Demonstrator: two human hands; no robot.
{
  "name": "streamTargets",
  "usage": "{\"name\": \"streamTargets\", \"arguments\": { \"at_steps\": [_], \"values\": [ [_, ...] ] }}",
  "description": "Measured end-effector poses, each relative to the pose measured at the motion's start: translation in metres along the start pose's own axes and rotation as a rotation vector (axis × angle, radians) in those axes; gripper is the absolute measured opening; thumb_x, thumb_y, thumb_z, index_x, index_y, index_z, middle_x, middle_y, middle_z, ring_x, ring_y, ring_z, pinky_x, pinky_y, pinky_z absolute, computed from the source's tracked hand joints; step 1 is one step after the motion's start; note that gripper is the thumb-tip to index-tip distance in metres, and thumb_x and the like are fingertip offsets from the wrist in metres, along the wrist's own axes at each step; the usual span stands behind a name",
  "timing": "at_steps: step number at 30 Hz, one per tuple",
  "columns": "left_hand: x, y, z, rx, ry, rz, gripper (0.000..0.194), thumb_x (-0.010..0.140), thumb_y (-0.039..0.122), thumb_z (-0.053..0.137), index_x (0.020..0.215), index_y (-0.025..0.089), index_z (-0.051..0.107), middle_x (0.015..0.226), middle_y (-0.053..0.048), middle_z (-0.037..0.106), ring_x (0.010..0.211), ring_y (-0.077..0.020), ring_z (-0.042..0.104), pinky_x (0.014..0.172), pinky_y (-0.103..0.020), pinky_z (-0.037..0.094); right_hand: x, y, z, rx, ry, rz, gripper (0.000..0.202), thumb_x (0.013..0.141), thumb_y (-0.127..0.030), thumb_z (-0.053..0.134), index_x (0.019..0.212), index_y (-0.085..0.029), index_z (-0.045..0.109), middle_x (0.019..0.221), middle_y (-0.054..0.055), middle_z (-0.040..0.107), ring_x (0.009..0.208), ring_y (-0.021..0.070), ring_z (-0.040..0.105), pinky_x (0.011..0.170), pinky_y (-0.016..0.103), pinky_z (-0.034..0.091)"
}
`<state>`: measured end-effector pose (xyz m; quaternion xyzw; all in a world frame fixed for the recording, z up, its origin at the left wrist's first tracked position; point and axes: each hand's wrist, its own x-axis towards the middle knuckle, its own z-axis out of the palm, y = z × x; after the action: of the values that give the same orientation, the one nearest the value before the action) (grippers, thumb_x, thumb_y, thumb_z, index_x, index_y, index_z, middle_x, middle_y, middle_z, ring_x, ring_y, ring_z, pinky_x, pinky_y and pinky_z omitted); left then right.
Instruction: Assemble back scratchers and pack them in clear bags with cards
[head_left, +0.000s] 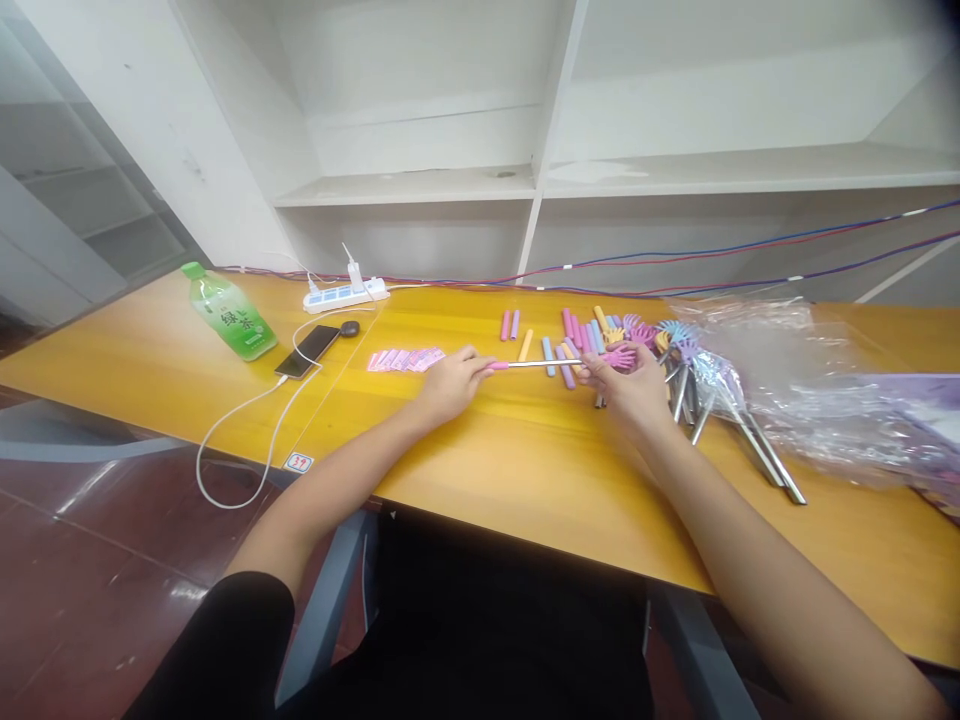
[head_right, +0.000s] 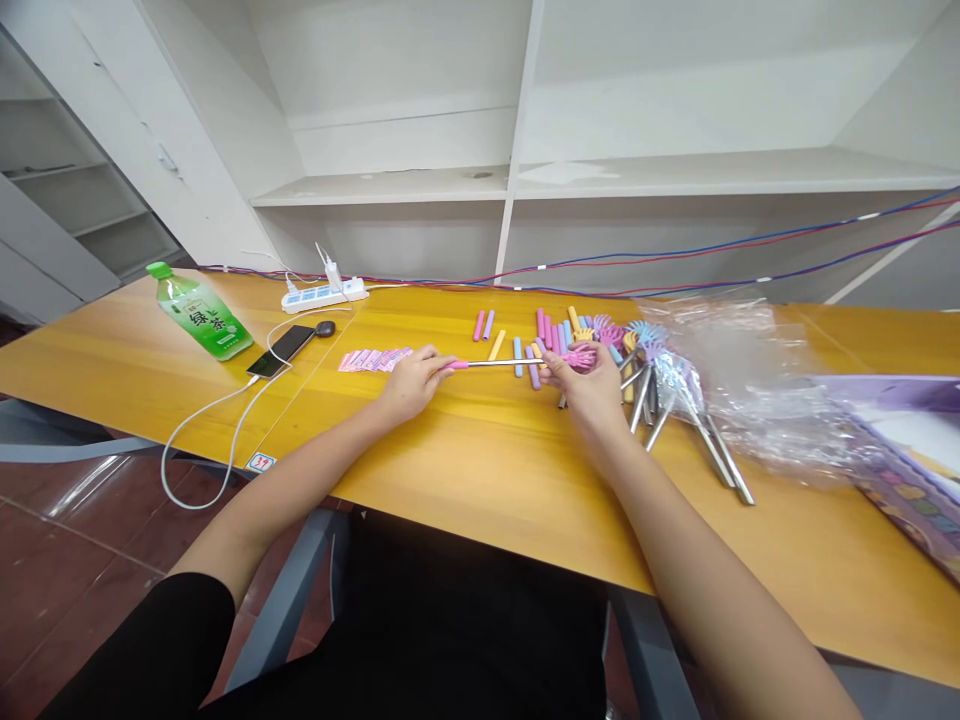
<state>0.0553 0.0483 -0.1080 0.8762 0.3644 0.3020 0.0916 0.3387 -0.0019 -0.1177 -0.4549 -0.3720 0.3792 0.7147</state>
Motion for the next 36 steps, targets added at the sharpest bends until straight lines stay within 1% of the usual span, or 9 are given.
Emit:
{"name": "streamTargets", "arguments": {
  "at_steps": [4,5,7,10,13,16,19,25,36],
  "values": [
    [0.001,-0.002,0.002,-0.036,-0.028,0.02,0.035,0.107,0.037,0.048,0.129,0.027,0.074,0.1,-0.006,0.065,0.091,-0.0184,0.062,0.085,-0.028,0.046,-0.005,0.002,0.004,-0.098,-0.004,0.008,0.066,0.055,-0.047,0.099,0.097,-0.024,0.054,0.075,-0.003,0.07,0.06,0.0167,0.07,0.062,0.03,0.063],
    [0.001,-0.002,0.002,-0.049,-0.032,0.018,0.034,0.107,0.036,0.048,0.128,0.027,0.074,0.1,-0.006,0.066,0.092,-0.0185,0.063,0.085,-0.028,0.046,-0.004,0.002,0.003,-0.147,-0.001,0.001,0.063,0.058,-0.049,0.097,0.098,-0.024,0.055,0.076,-0.002,0.07,0.06,0.0169,0.07,0.062,0.031,0.062],
    [0.003,-0.004,0.001,-0.068,-0.03,0.012,0.034,0.106,0.035,0.05,0.128,0.027,0.074,0.1,-0.006,0.066,0.092,-0.0187,0.063,0.085,-0.028,0.046,0.001,0.003,-0.002,-0.259,0.006,-0.036,0.053,0.069,-0.057,0.088,0.097,-0.023,0.058,0.076,-0.001,0.07,0.06,0.0171,0.067,0.059,0.031,0.059],
    [0.005,-0.004,0.0,-0.078,-0.013,0.017,0.033,0.106,0.035,0.05,0.129,0.027,0.074,0.099,-0.006,0.066,0.091,-0.0185,0.063,0.084,-0.028,0.047,0.009,0.002,-0.012,-0.478,0.03,-0.189,0.041,0.088,-0.064,0.067,0.097,-0.023,0.062,0.072,0.0,0.065,0.058,0.0166,0.061,0.057,0.031,0.052],
    [0.006,-0.005,0.0,-0.077,-0.014,0.036,0.034,0.106,0.035,0.05,0.128,0.027,0.074,0.1,-0.006,0.066,0.09,-0.0183,0.063,0.084,-0.029,0.047,0.012,0.0,-0.02,-0.701,0.006,-0.335,0.038,0.098,-0.059,0.053,0.1,-0.023,0.064,0.073,0.001,0.063,0.066,0.0181,0.059,0.063,0.032,0.047],
    [0.005,-0.005,0.0,-0.062,-0.017,0.044,0.034,0.107,0.036,0.049,0.127,0.025,0.074,0.101,-0.006,0.066,0.091,-0.0184,0.063,0.085,-0.029,0.047,0.009,-0.002,-0.02,-0.775,-0.028,-0.344,0.038,0.1,-0.058,0.049,0.094,-0.023,0.063,0.072,0.001,0.062,0.07,0.0194,0.059,0.065,0.032,0.044],
    [0.004,-0.005,0.001,-0.034,-0.024,0.045,0.036,0.107,0.037,0.047,0.127,0.023,0.074,0.101,-0.007,0.066,0.092,-0.0185,0.063,0.085,-0.029,0.048,0.004,-0.004,-0.016,-0.751,-0.044,-0.286,0.039,0.098,-0.06,0.049,0.088,-0.024,0.059,0.067,0.001,0.059,0.065,0.0191,0.055,0.062,0.033,0.041],
    [0.001,-0.001,0.001,-0.006,-0.019,0.055,0.038,0.108,0.039,0.044,0.129,0.026,0.073,0.098,-0.006,0.065,0.09,-0.0179,0.063,0.083,-0.028,0.047,-0.003,-0.009,-0.01,-0.691,-0.046,-0.194,0.038,0.096,-0.06,0.051,0.087,-0.024,0.058,0.059,-0.002,0.054,0.052,0.0164,0.047,0.053,0.031,0.037],
    [0.0,0.002,0.001,-0.009,-0.051,0.061,0.034,0.108,0.035,0.048,0.13,0.025,0.073,0.096,-0.005,0.07,0.089,-0.0172,0.064,0.082,-0.026,0.046,-0.008,-0.012,-0.007,-0.665,-0.025,-0.199,0.034,0.094,-0.056,0.054,0.086,-0.023,0.059,0.056,-0.003,0.053,0.047,0.0143,0.046,0.047,0.028,0.035]
  ]
}}
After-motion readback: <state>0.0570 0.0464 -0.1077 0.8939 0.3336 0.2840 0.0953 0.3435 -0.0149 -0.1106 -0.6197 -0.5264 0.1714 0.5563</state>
